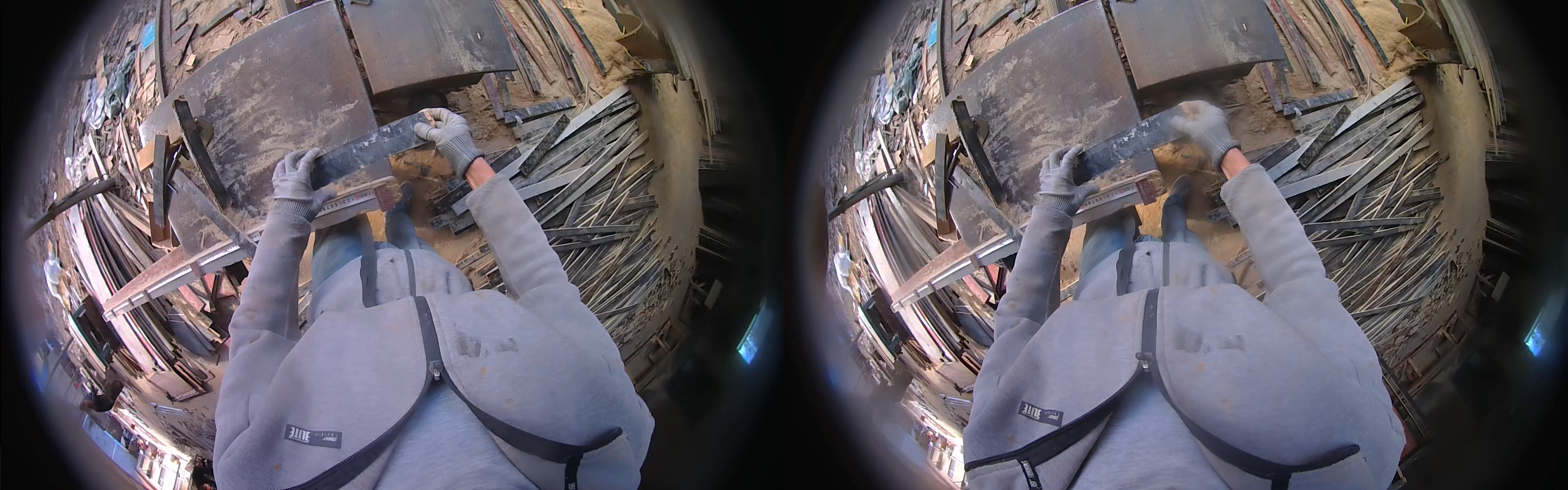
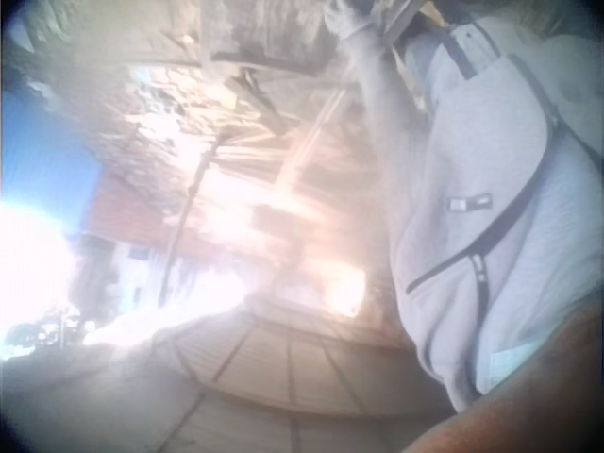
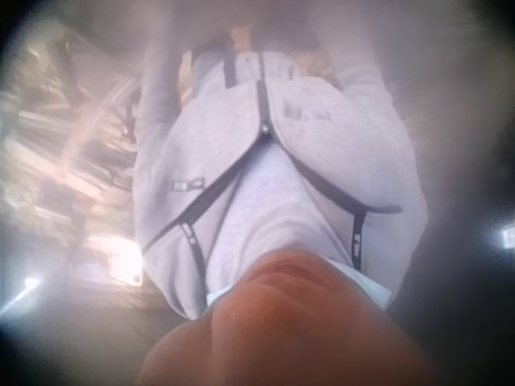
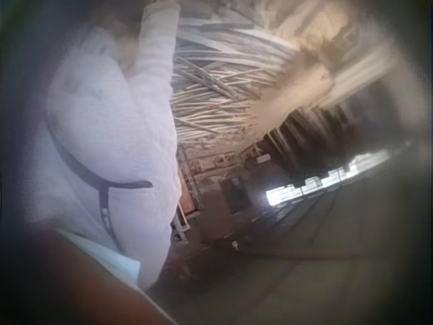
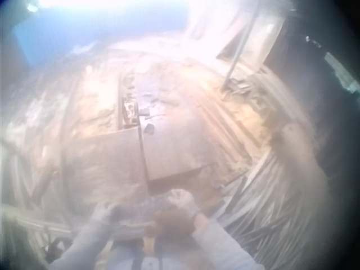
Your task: The person selects wooden planks from a pile, places them on a table saw, and cuts them into smaller pieces. The person then stacks the cut pieces on the table and continues cutting additional planks.
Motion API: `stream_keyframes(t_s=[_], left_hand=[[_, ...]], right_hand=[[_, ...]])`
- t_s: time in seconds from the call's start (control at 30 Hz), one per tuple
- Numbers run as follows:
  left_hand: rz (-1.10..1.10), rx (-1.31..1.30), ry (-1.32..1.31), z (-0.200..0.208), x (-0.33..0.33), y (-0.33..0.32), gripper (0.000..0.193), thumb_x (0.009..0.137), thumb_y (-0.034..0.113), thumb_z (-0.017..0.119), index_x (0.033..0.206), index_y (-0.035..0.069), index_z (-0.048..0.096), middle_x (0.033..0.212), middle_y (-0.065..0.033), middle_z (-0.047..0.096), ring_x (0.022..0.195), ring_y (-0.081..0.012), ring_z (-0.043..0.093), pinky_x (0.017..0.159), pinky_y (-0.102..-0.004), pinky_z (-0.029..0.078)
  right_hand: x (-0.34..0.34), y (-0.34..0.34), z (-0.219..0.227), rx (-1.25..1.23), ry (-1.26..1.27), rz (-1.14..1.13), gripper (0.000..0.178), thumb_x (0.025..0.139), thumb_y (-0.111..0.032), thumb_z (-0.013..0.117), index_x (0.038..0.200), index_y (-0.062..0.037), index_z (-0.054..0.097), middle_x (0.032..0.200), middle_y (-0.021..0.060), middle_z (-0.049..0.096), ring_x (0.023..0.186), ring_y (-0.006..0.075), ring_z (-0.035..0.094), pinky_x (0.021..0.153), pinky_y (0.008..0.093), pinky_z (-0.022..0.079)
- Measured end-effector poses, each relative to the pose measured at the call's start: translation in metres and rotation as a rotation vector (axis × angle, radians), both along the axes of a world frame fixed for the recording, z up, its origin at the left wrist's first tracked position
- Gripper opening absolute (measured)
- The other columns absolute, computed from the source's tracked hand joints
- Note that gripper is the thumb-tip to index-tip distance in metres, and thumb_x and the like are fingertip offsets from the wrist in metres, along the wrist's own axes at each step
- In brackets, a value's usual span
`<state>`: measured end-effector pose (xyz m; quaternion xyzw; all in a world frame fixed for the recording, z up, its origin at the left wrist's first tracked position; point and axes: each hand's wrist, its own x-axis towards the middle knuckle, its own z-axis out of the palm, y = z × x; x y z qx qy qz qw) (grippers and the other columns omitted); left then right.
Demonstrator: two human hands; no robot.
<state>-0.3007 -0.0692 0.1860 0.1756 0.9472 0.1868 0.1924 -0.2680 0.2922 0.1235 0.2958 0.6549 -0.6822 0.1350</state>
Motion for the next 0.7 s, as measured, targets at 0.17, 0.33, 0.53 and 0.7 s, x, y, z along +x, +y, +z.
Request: stream_keyframes(t_s=[0.17, 0.33, 0.53, 0.7], left_hand=[[-0.231, -0.199, -0.059, -0.035, 0.051, -0.003, 0.149, 0.051, 0.076, 0.09, 0.168, 0.007, 0.028, 0.171, -0.0243, 0.029, 0.161, -0.0445, 0.025, 0.13, -0.0635, 0.015], [-0.266, -0.129, 0.101, -0.061, 0.066, -0.002, 0.13, 0.064, 0.071, 0.087, 0.166, 0.01, 0.033, 0.169, -0.02, 0.035, 0.16, -0.0405, 0.029, 0.129, -0.0665, 0.02], [-0.283, -0.038, 0.14, -0.062, 0.059, -0.004, 0.114, 0.069, 0.063, 0.085, 0.16, 0.009, 0.042, 0.158, -0.0181, 0.047, 0.149, -0.0391, 0.043, 0.126, -0.0621, 0.029], [-0.295, 0.002, 0.216, -0.061, 0.062, 0.0, 0.111, 0.07, 0.063, 0.085, 0.158, 0.008, 0.045, 0.153, -0.0189, 0.051, 0.144, -0.0403, 0.047, 0.123, -0.0595, 0.033]], right_hand=[[0.036, -0.031, -0.062, 0.041, -0.055, -0.018, 0.032, 0.095, -0.003, 0.081, 0.124, 0.0013, 0.069, 0.107, 0.0042, 0.076, 0.091, 0.0114, 0.071, 0.082, 0.0271, 0.061], [0.058, -0.042, -0.075, 0.079, -0.14, 0.091, 0.049, 0.089, -0.016, 0.087, 0.132, 0.0009, 0.07, 0.129, 0.0167, 0.075, 0.116, 0.0239, 0.071, 0.096, 0.0369, 0.059], [0.066, -0.045, -0.073, -0.021, -0.145, 0.001, 0.05, 0.092, -0.025, 0.085, 0.133, -0.001, 0.07, 0.116, 0.0121, 0.078, 0.1, 0.0181, 0.074, 0.082, 0.0332, 0.06], [0.106, -0.028, -0.077, 0.376, -0.081, -0.049, 0.038, 0.103, -0.027, 0.073, 0.133, -0.0035, 0.069, 0.091, 0.0036, 0.076, 0.073, 0.0118, 0.065, 0.063, 0.0291, 0.054]])
